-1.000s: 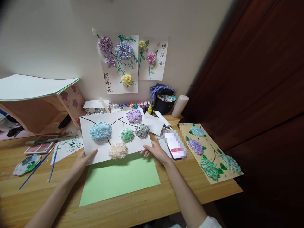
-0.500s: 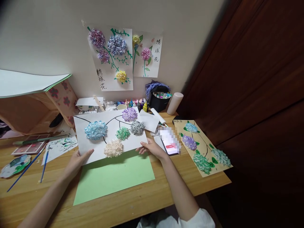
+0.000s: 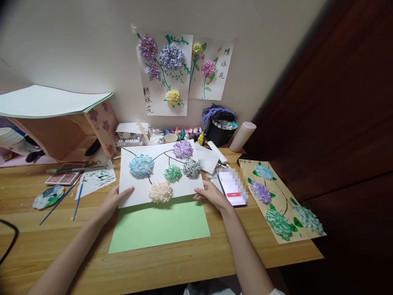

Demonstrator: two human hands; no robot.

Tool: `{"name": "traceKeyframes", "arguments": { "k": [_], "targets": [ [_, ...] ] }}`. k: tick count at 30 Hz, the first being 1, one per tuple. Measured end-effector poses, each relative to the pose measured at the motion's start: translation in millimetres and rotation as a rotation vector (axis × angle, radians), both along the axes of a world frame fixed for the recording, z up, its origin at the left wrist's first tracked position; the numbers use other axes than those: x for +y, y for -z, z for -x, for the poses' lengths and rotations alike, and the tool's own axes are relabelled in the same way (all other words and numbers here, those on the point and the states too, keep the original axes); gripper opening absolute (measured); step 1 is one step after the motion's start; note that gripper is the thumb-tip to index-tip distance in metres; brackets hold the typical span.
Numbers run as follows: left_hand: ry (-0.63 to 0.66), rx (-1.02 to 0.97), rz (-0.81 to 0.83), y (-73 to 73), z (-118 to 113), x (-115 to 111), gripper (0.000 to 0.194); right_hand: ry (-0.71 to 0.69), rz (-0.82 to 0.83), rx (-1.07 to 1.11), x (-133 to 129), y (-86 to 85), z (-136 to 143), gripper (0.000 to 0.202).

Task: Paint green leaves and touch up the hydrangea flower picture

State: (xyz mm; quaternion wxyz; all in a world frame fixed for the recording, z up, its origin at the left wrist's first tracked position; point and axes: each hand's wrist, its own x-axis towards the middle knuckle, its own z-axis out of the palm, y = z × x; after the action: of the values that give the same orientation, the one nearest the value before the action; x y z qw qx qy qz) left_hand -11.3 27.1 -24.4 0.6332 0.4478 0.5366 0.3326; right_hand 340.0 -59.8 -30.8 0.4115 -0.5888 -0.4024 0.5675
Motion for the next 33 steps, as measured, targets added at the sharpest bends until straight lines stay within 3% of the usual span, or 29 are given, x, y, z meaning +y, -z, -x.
{"name": "traceKeyframes", "arguments": {
  "k": [7, 12, 23, 33],
  "targets": [
    [0.189, -0.009, -0.044, -15.7, 12.8, 2.5, 0.046, -0.109, 0.062, -0.037, -4.9, -3.1, -11.0, 0.036],
    [0.142, 0.063, 0.022, -22.7, 13.6, 1.7, 0.031, -0.18, 0.123, -0.055, -5.7, -3.7, -6.5, 0.04],
    [-0.017, 0.164, -0.175, 11.0, 14.0, 16.5, 0.039, -0.133, 0.078, -0.084, 2.9, 12.8, 4.7, 0.036],
    [-0.166, 0.198, -0.232, 21.7, 7.3, 18.0, 0.034, -0.027, 0.027, -0.139, 7.3, 15.3, 12.8, 0.031]
  ]
}}
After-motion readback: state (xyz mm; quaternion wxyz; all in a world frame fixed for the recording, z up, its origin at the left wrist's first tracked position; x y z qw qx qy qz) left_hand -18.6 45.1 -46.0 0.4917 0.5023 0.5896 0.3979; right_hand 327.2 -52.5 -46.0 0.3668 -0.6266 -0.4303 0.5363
